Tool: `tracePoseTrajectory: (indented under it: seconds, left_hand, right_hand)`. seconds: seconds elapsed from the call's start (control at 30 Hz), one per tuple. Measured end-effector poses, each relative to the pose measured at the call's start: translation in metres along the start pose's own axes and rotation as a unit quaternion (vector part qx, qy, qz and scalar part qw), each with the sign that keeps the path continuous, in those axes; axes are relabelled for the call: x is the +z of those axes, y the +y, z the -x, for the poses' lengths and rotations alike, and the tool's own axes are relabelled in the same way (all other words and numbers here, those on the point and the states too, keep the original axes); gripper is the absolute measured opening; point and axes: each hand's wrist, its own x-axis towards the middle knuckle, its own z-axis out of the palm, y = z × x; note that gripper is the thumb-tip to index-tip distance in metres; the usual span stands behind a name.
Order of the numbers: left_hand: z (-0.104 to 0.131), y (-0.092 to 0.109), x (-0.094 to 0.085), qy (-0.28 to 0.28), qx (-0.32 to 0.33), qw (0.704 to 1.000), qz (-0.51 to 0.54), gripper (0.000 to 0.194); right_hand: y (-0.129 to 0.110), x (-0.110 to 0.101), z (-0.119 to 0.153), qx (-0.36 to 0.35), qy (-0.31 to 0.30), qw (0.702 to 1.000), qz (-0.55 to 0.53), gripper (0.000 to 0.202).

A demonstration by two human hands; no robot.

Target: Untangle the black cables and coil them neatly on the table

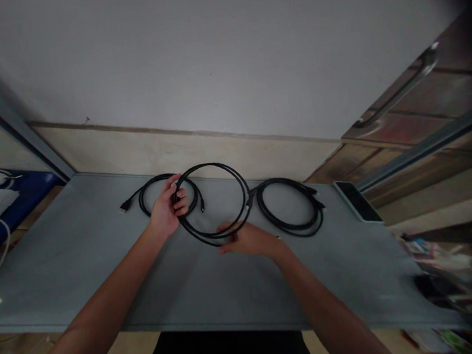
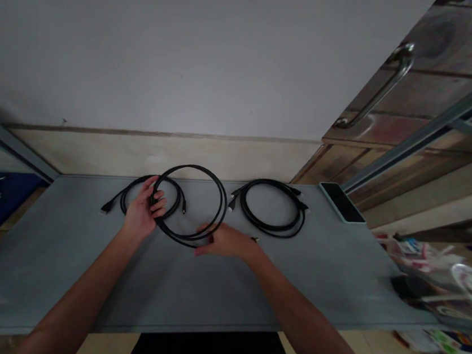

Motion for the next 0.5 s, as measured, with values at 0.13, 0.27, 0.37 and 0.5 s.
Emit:
tracePoseTrajectory:
  seconds: [0.13, 0.27, 0.37, 0.5]
  left_hand:
    - [0.002, 0.007, 0.0, 0.026, 0.041, 0.999, 0.005, 0.027]
    - [0.002, 0.012, -0.003, 0.021, 0.04, 0.999, 0.01, 0.026]
    - [0.001, 0.013, -0.004, 0.007, 0.018, 0.999, 0.028, 0.022]
    - [0.001, 0.011, -0.003, -0.006, 0.011, 0.999, 0.051, 0.018]
  right_hand:
    - [-0.011, 0.014, 0.004, 0.001, -0.073, 0.981, 0.18, 0.015]
    - [-0.015, 0.019, 0.017, 0.046, -0.003, 0.964, 0.26, 0.013]
    - [-0.018, 0.012, 0.031, 0.118, 0.058, 0.957, 0.257, 0.019]
    - [-0.022, -0.001, 0.053, 0.154, 0.127, 0.952, 0.231, 0.021]
